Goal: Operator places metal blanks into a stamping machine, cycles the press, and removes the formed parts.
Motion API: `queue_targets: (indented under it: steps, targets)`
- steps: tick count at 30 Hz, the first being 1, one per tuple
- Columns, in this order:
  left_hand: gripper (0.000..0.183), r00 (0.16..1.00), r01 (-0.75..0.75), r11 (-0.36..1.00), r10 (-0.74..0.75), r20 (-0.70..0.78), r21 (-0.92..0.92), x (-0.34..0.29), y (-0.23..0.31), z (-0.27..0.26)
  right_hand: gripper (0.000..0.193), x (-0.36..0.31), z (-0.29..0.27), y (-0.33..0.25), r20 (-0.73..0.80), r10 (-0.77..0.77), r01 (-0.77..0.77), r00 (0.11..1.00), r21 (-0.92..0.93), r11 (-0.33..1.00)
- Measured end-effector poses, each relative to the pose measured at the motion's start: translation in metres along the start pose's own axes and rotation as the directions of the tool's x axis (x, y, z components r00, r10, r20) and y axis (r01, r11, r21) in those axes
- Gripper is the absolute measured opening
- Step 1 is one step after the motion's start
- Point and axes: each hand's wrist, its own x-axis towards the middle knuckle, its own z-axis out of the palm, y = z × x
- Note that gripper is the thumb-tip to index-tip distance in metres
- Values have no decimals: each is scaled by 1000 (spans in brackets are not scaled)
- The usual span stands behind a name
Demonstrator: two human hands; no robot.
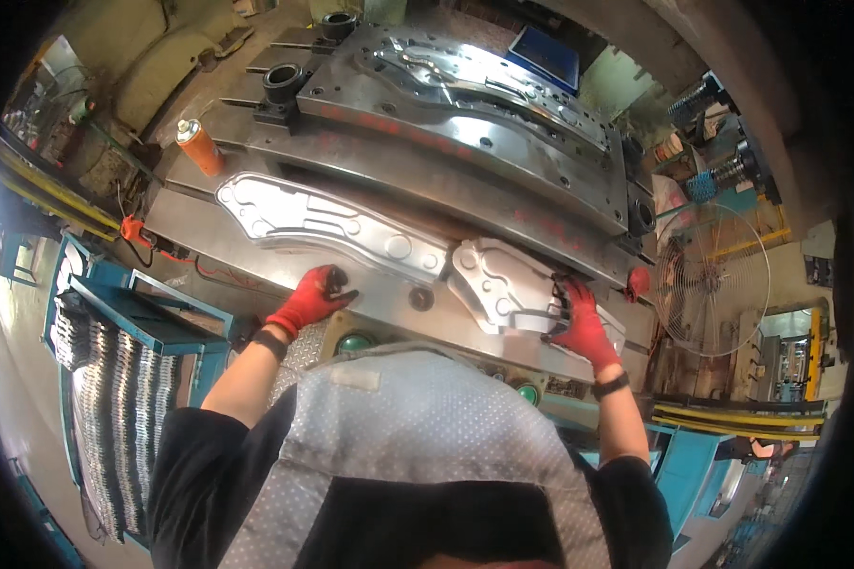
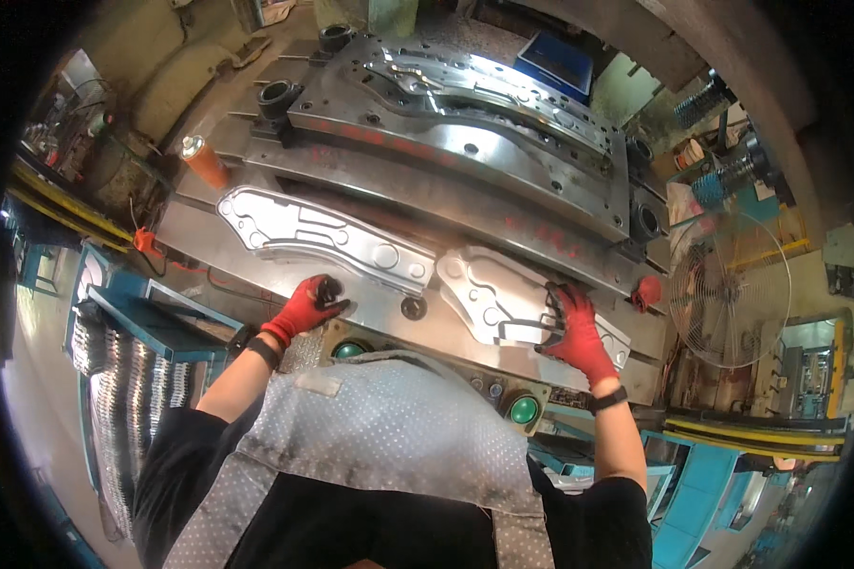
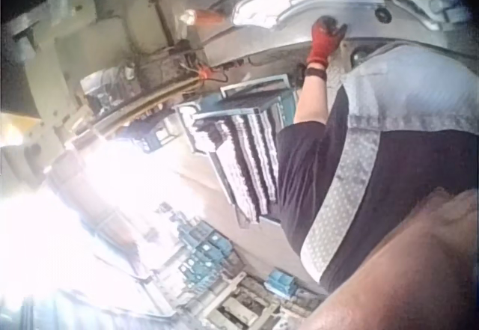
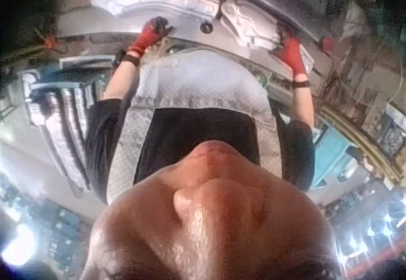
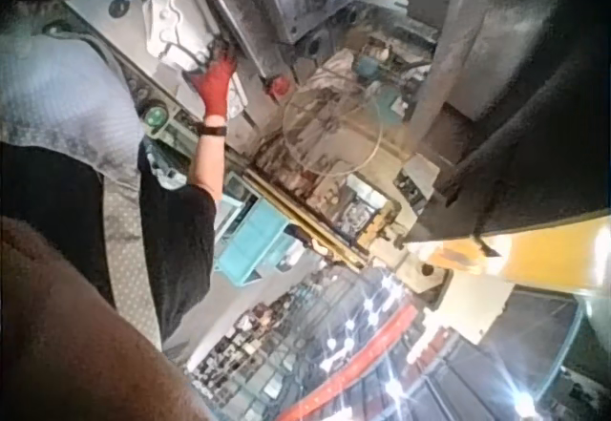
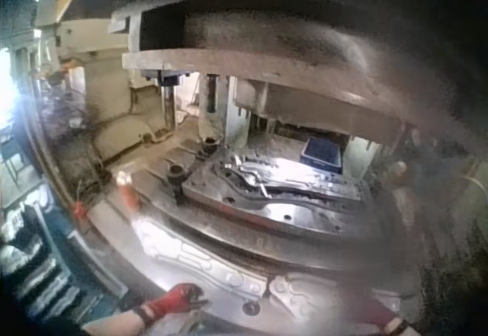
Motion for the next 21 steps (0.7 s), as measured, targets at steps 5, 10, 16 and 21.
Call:
queue_targets:
  steps: [5, 10, 16, 21]
  targets:
    - [39, 999, -17, 1000, 17, 36, -11, 3, -6, -2, 112, 95, -88, -13, -268, -248, 264, 931, 26, 964]
    - [39, 999, -2, 1000, 1, 50, 12, 3, -10, 1, 97, 260, -147, -42, -262, -360, 384, 895, 42, 923]
    - [44, 1000, 20, 999, -20, 8, 43, -6, -7, 0, 82, 363, -147, -27, -99, -387, 391, 917, 22, 920]
    - [45, 1000, -11, 994, 10, 7, 107, -3, -3, -4, 69, 396, -122, -15, -194, -490, 509, 850, 57, 859]
